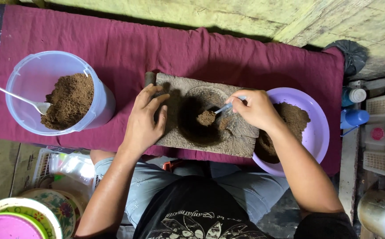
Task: The person scoops brown powder with a plastic spoon and transfers it between a bowl and a stone mortar.
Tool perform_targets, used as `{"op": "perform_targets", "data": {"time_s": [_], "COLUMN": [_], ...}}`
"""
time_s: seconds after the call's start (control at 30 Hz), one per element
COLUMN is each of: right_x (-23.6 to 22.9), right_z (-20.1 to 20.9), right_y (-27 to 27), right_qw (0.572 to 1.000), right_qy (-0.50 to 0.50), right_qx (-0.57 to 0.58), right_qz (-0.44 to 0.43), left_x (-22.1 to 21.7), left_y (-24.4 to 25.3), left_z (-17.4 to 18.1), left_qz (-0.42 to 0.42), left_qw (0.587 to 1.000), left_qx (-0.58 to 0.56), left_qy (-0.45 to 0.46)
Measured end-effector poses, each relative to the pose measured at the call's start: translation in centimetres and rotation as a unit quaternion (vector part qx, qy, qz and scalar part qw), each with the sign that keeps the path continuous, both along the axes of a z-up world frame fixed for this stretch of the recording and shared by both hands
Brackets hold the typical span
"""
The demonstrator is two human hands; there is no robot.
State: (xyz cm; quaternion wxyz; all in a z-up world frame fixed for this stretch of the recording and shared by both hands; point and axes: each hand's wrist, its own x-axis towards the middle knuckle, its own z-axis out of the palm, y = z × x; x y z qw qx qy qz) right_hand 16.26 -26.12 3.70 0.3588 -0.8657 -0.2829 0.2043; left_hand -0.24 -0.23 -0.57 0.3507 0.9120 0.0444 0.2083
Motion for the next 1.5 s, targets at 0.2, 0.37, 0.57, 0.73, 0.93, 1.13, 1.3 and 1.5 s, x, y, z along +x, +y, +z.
{"op": "perform_targets", "data": {"time_s": [0.2,0.37,0.57,0.73,0.93,1.13,1.3,1.5], "right_x": [1.5,2.3,1.4,1.2,1.6,1.8,0.7,-2.3], "right_z": [0.0,3.6,7.8,5.4,4.0,5.6,6.1,-2.8], "right_y": [-0.3,0.0,1.3,1.6,-1.1,-8.7,-16.8,-26.2], "right_qw": [0.997,0.991,0.985,0.979,0.975,0.964,0.942,0.952], "right_qy": [0.007,0.026,0.013,0.055,0.056,0.039,-0.007,-0.260], "right_qx": [0.062,0.121,0.169,0.198,0.213,0.229,0.236,0.078], "right_qz": [-0.046,-0.056,-0.019,-0.001,-0.037,-0.126,-0.238,-0.145], "left_x": [-1.0,0.5,2.6,3.6,5.0,8.0,11.2,11.3], "left_y": [-1.3,-4.5,-7.7,-10.0,-11.7,-15.9,-19.6,-19.7], "left_z": [2.4,-0.6,1.2,-0.1,-0.4,1.4,3.4,2.3], "left_qz": [0.006,-0.047,-0.005,-0.014,-0.026,-0.097,-0.164,-0.292], "left_qw": [0.976,0.737,0.579,0.502,0.476,0.526,0.646,0.912], "left_qx": [-0.203,-0.669,-0.815,-0.864,-0.879,-0.841,-0.721,-0.248], "left_qy": [-0.077,-0.080,0.032,0.023,0.024,0.082,0.189,0.149]}}
